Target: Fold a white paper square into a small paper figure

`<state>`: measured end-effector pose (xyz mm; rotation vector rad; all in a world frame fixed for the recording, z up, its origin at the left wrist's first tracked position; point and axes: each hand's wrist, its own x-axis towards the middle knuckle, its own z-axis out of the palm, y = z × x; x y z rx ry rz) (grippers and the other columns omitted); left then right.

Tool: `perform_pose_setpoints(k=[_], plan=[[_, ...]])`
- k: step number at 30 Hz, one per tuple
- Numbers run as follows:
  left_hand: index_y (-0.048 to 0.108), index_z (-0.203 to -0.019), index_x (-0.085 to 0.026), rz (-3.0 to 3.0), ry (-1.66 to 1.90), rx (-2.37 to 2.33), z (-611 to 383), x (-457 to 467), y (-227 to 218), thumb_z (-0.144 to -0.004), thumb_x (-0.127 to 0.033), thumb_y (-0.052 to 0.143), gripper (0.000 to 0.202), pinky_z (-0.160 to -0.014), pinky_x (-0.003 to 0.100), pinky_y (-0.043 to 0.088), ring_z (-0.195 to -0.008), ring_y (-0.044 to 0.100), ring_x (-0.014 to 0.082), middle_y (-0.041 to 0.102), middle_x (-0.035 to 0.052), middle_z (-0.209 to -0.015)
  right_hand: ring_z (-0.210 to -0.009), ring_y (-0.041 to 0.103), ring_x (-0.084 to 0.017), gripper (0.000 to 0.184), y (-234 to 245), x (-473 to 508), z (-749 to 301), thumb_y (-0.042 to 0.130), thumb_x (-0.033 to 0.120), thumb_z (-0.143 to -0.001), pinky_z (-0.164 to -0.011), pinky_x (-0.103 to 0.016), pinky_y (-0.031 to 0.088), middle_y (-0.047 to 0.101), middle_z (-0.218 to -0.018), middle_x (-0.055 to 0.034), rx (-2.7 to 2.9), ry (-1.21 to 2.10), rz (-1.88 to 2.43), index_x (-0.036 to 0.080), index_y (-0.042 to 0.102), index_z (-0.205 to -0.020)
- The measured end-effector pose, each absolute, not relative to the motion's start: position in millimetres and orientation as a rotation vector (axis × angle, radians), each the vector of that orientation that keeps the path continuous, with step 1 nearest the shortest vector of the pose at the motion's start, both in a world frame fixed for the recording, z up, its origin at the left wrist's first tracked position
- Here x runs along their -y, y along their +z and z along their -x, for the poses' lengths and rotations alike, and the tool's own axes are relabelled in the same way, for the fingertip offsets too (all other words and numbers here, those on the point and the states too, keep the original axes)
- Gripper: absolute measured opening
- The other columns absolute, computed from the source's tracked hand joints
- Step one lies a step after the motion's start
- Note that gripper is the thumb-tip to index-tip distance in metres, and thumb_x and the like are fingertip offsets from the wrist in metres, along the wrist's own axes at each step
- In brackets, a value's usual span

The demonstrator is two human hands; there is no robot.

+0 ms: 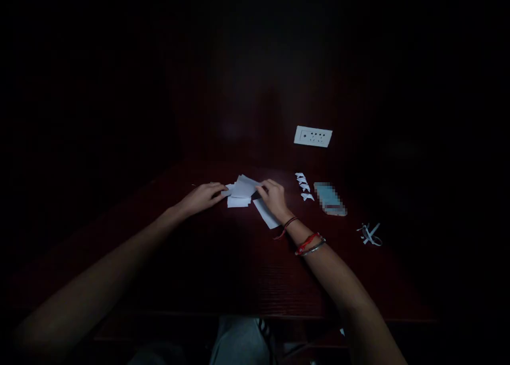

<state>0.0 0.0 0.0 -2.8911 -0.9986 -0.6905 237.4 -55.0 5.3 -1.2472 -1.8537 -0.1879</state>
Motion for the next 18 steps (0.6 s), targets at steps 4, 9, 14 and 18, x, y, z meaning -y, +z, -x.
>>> perform_pose_setpoints(k=[4,9,14,18], plan=[[0.054,-0.1,-0.019,2.931,-0.626,1.009,1,-2,-2,-0.083,-0.03,0.038,0.026,-0.074,0.027,0.039,-0.087,0.053,0.0177,0.056,0.0055,-0.098,-0.067,0.049,-0.016,0.029,17,57,-242,0.036,0.033,-0.085,-0.062,-0.026,0.036,0.055,-0.072,-0.006,1.684,-0.231,1.274,0.013,0.056,-0.077],[0.055,-0.099,-0.023,3.081,-0.545,0.874,-2,4,2,-0.073,-0.038,0.055,0.03,-0.073,0.022,0.04,-0.083,0.055,0.0139,0.059,0.0,-0.094,-0.074,0.054,-0.015,0.02,15,74,-244,0.042,0.026,-0.083,-0.068,-0.025,0.04,0.06,-0.08,-0.0049,1.836,-0.152,1.171,0.016,0.06,-0.082],[0.044,-0.109,-0.019,2.971,-0.827,0.946,-15,15,9,-0.073,-0.044,0.054,0.045,-0.078,0.028,0.039,-0.094,0.051,0.0184,0.052,0.006,-0.105,-0.07,0.057,-0.014,0.017,4,95,-241,0.047,0.023,-0.08,-0.065,-0.023,0.043,0.064,-0.076,-0.0028,1.989,-0.043,1.092,0.019,0.064,-0.081],[0.044,-0.102,-0.018,2.876,-0.981,0.919,-24,28,20,-0.081,-0.033,0.047,0.026,-0.081,0.03,0.037,-0.095,0.049,0.0174,0.052,0.0056,-0.102,-0.071,0.058,-0.015,0.021,9,102,-242,0.045,0.026,-0.082,-0.063,-0.024,0.043,0.064,-0.078,-0.0046,1.925,-0.03,1.102,0.017,0.064,-0.083]])
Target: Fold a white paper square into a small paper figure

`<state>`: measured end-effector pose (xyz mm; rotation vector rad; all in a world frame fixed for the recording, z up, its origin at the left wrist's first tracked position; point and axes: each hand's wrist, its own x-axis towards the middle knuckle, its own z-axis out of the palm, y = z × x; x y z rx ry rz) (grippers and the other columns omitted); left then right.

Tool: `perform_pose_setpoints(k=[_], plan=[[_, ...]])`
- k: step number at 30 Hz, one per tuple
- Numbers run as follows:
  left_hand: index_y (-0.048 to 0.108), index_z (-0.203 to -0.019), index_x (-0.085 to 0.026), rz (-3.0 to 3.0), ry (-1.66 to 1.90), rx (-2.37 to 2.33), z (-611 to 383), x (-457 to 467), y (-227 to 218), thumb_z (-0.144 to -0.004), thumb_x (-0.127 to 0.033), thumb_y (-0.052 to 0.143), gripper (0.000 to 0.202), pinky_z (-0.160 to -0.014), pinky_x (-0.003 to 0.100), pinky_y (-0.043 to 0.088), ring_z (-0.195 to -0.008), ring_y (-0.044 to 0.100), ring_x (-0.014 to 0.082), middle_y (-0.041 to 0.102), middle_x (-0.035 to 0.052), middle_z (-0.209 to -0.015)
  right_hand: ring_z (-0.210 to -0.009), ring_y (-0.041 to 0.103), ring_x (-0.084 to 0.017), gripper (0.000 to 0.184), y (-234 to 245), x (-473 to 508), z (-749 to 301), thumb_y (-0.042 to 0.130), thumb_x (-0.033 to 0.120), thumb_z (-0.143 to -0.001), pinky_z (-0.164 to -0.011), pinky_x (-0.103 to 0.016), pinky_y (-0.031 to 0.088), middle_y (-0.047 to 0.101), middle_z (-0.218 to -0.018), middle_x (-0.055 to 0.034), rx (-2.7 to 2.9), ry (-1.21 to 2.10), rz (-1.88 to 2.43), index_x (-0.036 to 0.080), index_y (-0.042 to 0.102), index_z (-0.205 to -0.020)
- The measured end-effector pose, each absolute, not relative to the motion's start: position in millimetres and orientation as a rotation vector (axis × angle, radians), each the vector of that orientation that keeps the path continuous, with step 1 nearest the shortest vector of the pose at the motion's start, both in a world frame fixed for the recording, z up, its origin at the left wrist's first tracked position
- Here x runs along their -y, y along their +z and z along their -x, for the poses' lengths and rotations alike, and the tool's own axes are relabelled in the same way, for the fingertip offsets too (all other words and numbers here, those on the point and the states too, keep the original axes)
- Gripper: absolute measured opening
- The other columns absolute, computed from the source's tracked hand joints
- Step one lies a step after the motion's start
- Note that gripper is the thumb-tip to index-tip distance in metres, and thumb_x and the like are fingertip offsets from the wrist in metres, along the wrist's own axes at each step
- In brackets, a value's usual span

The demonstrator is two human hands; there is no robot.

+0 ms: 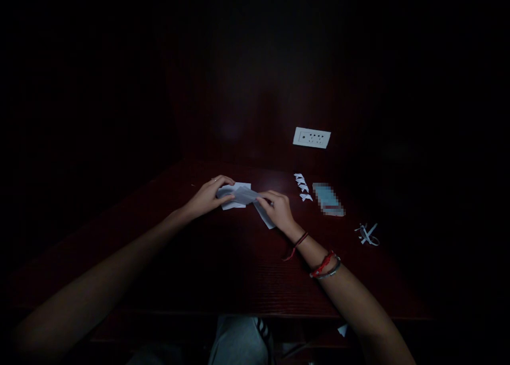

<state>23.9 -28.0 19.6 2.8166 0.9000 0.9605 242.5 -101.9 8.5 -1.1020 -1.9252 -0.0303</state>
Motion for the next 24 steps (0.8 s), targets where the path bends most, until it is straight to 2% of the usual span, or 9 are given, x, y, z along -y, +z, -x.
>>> perform_pose_setpoints(k=[2,5,10,15,18,20,24], plan=[[0.049,-0.092,-0.019,-2.866,0.928,-0.825,-24,35,27,-0.083,-0.026,0.043,0.013,-0.079,0.028,0.038,-0.086,0.052,0.0145,0.056,0.0016,-0.091,-0.074,0.058,-0.015,0.02,13,104,-245,0.046,0.025,-0.081,-0.066,-0.025,0.044,0.064,-0.08,-0.0048,1.948,-0.011,1.084,0.017,0.064,-0.084],[0.054,-0.086,-0.02,-2.947,0.873,-0.745,-19,42,40,-0.083,-0.025,0.042,0.013,-0.078,0.029,0.036,-0.079,0.052,0.0145,0.056,0.0001,-0.082,-0.082,0.058,-0.014,0.021,18,106,-253,0.045,0.021,-0.082,-0.074,-0.025,0.043,0.064,-0.088,-0.0044,2.113,0.057,1.033,0.019,0.063,-0.091],[0.056,-0.087,-0.02,-3.062,0.758,-0.663,-11,42,50,-0.083,-0.023,0.042,0.015,-0.076,0.028,0.036,-0.076,0.052,0.0136,0.058,-0.0003,-0.082,-0.095,0.054,-0.016,0.028,15,109,-274,0.049,0.019,-0.079,-0.083,-0.031,0.041,0.06,-0.102,-0.0053,2.294,0.109,1.098,0.02,0.056,-0.106],[0.058,-0.082,-0.022,-2.927,0.357,-0.559,-21,44,39,-0.075,-0.013,0.045,0.018,-0.064,0.022,0.037,-0.07,0.053,0.0113,0.06,-0.0023,-0.077,-0.092,0.055,-0.017,0.025,8,111,-294,0.05,0.024,-0.078,-0.082,-0.032,0.041,0.061,-0.1,-0.0065,2.338,0.191,1.208,0.019,0.059,-0.102],[0.059,-0.082,-0.022,-2.879,0.272,-0.513,-25,46,33,-0.07,-0.011,0.048,0.02,-0.062,0.02,0.038,-0.067,0.054,0.0097,0.061,-0.004,-0.075,-0.096,0.052,-0.018,0.025,3,110,-297,0.05,0.026,-0.079,-0.085,-0.034,0.038,0.06,-0.101,-0.0072,2.411,0.156,1.309,0.019,0.059,-0.102],[0.059,-0.087,-0.023,-2.802,0.205,-0.507,-25,45,31,-0.069,-0.013,0.052,0.022,-0.06,0.019,0.038,-0.065,0.055,0.009,0.061,-0.0052,-0.073,-0.101,0.049,-0.021,0.03,-3,108,-297,0.052,0.029,-0.078,-0.087,-0.037,0.036,0.058,-0.105,-0.0091,2.412,0.095,1.428,0.019,0.056,-0.106],[0.055,-0.1,-0.025,-2.592,0.046,-0.497,-23,39,28,-0.066,-0.022,0.062,0.035,-0.061,0.019,0.04,-0.069,0.057,0.0101,0.062,-0.0051,-0.076,-0.104,0.046,-0.027,0.057,-15,104,-294,0.055,0.043,-0.073,-0.084,-0.041,0.037,0.051,-0.115,-0.0154,2.326,0.095,1.568,0.016,0.042,-0.121]])
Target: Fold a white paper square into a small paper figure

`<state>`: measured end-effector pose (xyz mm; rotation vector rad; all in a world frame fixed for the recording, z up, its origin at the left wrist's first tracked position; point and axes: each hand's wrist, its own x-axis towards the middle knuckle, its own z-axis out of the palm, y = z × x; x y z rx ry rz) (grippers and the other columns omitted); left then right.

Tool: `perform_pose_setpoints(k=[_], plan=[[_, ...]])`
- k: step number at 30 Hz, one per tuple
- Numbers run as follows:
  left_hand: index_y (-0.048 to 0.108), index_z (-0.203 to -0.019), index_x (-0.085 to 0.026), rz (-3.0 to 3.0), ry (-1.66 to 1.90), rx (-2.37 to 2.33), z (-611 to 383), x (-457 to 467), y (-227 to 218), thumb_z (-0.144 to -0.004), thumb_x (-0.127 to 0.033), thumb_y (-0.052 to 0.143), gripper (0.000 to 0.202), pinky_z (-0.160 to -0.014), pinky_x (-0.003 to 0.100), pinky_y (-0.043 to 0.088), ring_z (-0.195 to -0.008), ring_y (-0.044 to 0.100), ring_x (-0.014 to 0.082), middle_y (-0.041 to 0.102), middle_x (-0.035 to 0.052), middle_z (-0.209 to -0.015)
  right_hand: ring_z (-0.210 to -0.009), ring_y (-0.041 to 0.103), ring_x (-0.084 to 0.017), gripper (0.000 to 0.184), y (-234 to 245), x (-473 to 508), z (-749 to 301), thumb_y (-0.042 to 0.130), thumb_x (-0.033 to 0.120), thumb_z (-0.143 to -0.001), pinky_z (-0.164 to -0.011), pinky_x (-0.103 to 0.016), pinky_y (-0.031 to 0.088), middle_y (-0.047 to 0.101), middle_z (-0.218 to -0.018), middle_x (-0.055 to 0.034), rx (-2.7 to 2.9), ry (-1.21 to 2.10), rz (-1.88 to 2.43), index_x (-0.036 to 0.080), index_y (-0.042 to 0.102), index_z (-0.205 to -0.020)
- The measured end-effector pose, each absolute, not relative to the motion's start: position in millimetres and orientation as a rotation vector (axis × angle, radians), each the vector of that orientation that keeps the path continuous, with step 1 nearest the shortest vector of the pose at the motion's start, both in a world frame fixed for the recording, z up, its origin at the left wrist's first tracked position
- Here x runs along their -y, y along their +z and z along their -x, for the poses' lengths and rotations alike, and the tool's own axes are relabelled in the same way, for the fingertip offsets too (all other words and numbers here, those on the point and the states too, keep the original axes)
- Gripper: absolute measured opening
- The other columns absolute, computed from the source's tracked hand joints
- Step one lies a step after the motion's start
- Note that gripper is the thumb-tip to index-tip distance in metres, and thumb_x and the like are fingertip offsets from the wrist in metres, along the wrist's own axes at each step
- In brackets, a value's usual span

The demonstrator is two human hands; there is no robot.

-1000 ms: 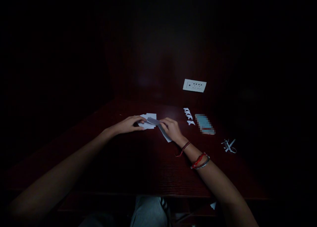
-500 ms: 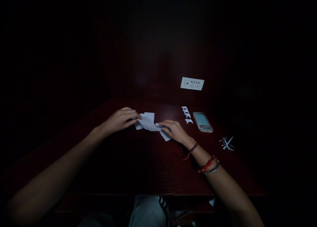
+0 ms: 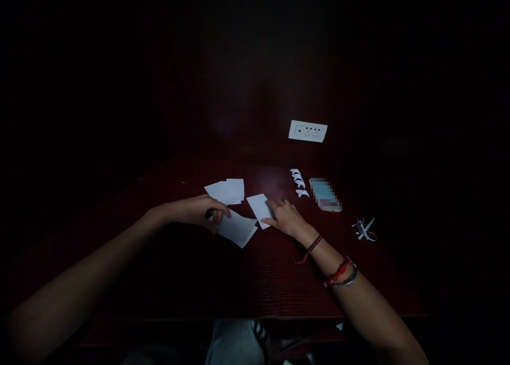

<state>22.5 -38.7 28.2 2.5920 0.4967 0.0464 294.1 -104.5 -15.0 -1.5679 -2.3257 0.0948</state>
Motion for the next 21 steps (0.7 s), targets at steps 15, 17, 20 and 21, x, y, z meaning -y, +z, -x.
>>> perform_pose_setpoints(k=[15,17,20,21], plan=[[0.042,-0.118,-0.031,-2.77,0.182,-0.444,-51,58,6,-0.07,-0.04,0.06,0.052,-0.088,0.034,0.031,-0.105,0.045,0.0218,0.05,0.0005,-0.117,-0.097,0.052,-0.022,0.074,-1,102,-292,0.064,0.012,-0.059,-0.082,-0.037,0.042,0.053,-0.109,-0.0085,1.825,0.413,1.472,0.021,0.032,-0.125],[0.043,-0.116,-0.03,-2.78,0.231,-0.457,-54,59,7,-0.071,-0.04,0.059,0.049,-0.088,0.035,0.03,-0.104,0.045,0.0214,0.05,0.001,-0.116,-0.088,0.056,-0.02,0.076,5,103,-292,0.062,0.013,-0.061,-0.075,-0.034,0.046,0.056,-0.101,-0.0069,1.684,0.621,1.288,0.022,0.026,-0.127],[0.043,-0.113,-0.028,-2.817,0.348,-0.509,-55,56,5,-0.072,-0.038,0.059,0.046,-0.09,0.034,0.028,-0.107,0.042,0.02,0.046,0.0009,-0.119,-0.081,0.058,-0.018,0.078,10,105,-292,0.062,0.013,-0.062,-0.069,-0.031,0.048,0.059,-0.094,-0.0057,1.564,0.903,1.119,0.021,0.021,-0.128],[0.043,-0.112,-0.027,-2.839,0.385,-0.523,-54,55,4,-0.071,-0.037,0.06,0.045,-0.09,0.033,0.027,-0.108,0.041,0.0195,0.045,0.0009,-0.119,-0.08,0.058,-0.017,0.074,10,105,-292,0.062,0.013,-0.062,-0.069,-0.031,0.047,0.059,-0.092,-0.0053,1.564,0.974,1.097,0.02,0.026,-0.126]])
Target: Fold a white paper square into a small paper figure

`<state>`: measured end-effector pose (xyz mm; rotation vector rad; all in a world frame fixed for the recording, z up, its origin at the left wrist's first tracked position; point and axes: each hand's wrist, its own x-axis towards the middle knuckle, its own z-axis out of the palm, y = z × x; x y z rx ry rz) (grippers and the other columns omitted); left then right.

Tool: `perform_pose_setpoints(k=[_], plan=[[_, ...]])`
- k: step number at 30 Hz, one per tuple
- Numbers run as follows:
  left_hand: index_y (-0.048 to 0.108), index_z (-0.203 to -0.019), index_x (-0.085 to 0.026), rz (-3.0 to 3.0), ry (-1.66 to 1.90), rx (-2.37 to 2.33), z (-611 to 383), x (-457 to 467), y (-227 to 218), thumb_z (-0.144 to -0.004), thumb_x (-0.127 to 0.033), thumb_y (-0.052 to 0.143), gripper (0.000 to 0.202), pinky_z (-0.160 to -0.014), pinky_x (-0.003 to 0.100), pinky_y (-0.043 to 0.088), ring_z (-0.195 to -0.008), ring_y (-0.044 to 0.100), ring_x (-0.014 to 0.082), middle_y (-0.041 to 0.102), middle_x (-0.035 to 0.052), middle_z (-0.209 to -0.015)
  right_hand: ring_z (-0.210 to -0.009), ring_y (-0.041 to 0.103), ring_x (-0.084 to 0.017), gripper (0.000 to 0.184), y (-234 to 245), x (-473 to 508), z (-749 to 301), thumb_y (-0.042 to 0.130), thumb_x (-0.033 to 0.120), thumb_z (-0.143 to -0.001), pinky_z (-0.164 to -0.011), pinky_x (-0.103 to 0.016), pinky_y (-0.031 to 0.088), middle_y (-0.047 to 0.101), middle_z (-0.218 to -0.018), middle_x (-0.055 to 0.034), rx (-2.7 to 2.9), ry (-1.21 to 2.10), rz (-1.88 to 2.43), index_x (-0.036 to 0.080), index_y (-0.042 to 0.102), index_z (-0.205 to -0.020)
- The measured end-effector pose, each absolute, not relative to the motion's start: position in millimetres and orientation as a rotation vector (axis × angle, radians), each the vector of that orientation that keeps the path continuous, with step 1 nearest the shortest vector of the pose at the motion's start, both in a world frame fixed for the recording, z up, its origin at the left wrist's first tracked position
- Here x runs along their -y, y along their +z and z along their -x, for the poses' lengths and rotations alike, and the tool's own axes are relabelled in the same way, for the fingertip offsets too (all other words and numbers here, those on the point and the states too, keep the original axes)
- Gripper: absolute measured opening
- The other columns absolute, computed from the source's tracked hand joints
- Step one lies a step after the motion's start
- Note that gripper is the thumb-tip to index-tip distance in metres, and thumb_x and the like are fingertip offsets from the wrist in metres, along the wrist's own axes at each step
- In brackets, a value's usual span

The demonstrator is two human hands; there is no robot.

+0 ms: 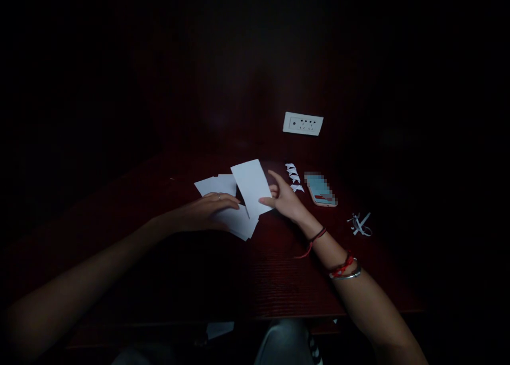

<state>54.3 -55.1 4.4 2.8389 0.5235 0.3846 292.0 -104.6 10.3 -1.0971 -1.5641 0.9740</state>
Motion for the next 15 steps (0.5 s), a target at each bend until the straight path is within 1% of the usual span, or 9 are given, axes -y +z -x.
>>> perform_pose_setpoints(k=[1,3,4,6,8,10,11,13,15], plan=[[0.043,-0.11,-0.026,-2.862,0.423,-0.538,-54,54,3,-0.071,-0.036,0.06,0.044,-0.09,0.033,0.027,-0.107,0.041,0.0193,0.046,0.001,-0.118,-0.079,0.058,-0.017,0.067,10,104,-292,0.062,0.013,-0.062,-0.069,-0.03,0.047,0.06,-0.09,-0.0048,1.586,1.033,1.092,0.019,0.034,-0.122],[0.044,-0.105,-0.023,-2.903,0.504,-0.575,-53,53,2,-0.07,-0.035,0.06,0.04,-0.09,0.033,0.026,-0.105,0.042,0.0192,0.048,0.0017,-0.114,-0.076,0.057,-0.015,0.046,7,103,-293,0.061,0.015,-0.063,-0.067,-0.029,0.046,0.061,-0.085,-0.0037,1.68,1.083,1.124,0.016,0.05,-0.107],[0.045,-0.102,-0.022,-2.918,0.549,-0.595,-53,54,3,-0.07,-0.036,0.059,0.037,-0.09,0.033,0.027,-0.104,0.042,0.0195,0.048,0.0022,-0.111,-0.073,0.055,-0.014,0.037,5,102,-293,0.061,0.016,-0.063,-0.065,-0.028,0.045,0.061,-0.082,-0.0028,1.734,1.059,1.158,0.014,0.055,-0.099],[0.045,-0.094,-0.02,-2.941,0.632,-0.619,-54,56,5,-0.071,-0.036,0.058,0.031,-0.09,0.034,0.027,-0.104,0.042,0.0201,0.049,0.003,-0.109,-0.065,0.051,-0.011,0.024,2,101,-292,0.06,0.017,-0.064,-0.059,-0.024,0.041,0.058,-0.072,0.0002,1.812,0.953,1.228,0.013,0.059,-0.087],[0.044,-0.089,-0.019,-2.964,0.695,-0.612,-55,59,7,-0.071,-0.035,0.058,0.028,-0.091,0.035,0.026,-0.104,0.042,0.0201,0.049,0.0034,-0.109,-0.057,0.045,-0.008,0.015,0,100,-290,0.058,0.019,-0.065,-0.053,-0.021,0.036,0.052,-0.062,0.0035,1.839,0.867,1.266,0.013,0.059,-0.079],[0.042,-0.088,-0.019,-2.989,0.741,-0.598,-57,61,9,-0.072,-0.035,0.057,0.026,-0.093,0.036,0.025,-0.104,0.043,0.0197,0.049,0.0039,-0.109,-0.052,0.039,-0.006,0.008,-2,100,-288,0.056,0.021,-0.066,-0.049,-0.019,0.032,0.045,-0.055,0.0057,1.831,0.853,1.277,0.013,0.057,-0.069],[0.042,-0.088,-0.019,-3.002,0.755,-0.596,-57,62,10,-0.072,-0.034,0.057,0.027,-0.095,0.037,0.023,-0.104,0.043,0.0196,0.048,0.0042,-0.109,-0.05,0.037,-0.006,0.008,-2,99,-288,0.056,0.022,-0.066,-0.048,-0.019,0.03,0.043,-0.053,0.0062,1.818,0.855,1.28,0.013,0.055,-0.064],[0.042,-0.091,-0.019,-3.022,0.788,-0.615,-57,62,10,-0.07,-0.036,0.059,0.032,-0.098,0.039,0.019,-0.107,0.041,0.0203,0.046,0.0055,-0.113,-0.048,0.034,-0.006,0.015,-2,98,-289,0.056,0.024,-0.065,-0.046,-0.019,0.027,0.039,-0.05,0.0068,1.777,0.843,1.301,0.014,0.049,-0.056],[0.041,-0.099,-0.018,-3.024,0.826,-0.693,-56,61,10,-0.067,-0.04,0.063,0.045,-0.1,0.041,0.016,-0.114,0.034,0.0231,0.039,0.0082,-0.122,-0.046,0.033,-0.006,0.019,-1,96,-294,0.055,0.026,-0.064,-0.045,-0.019,0.025,0.038,-0.049,0.0068,1.709,0.81,1.336,0.015,0.045,-0.053]])
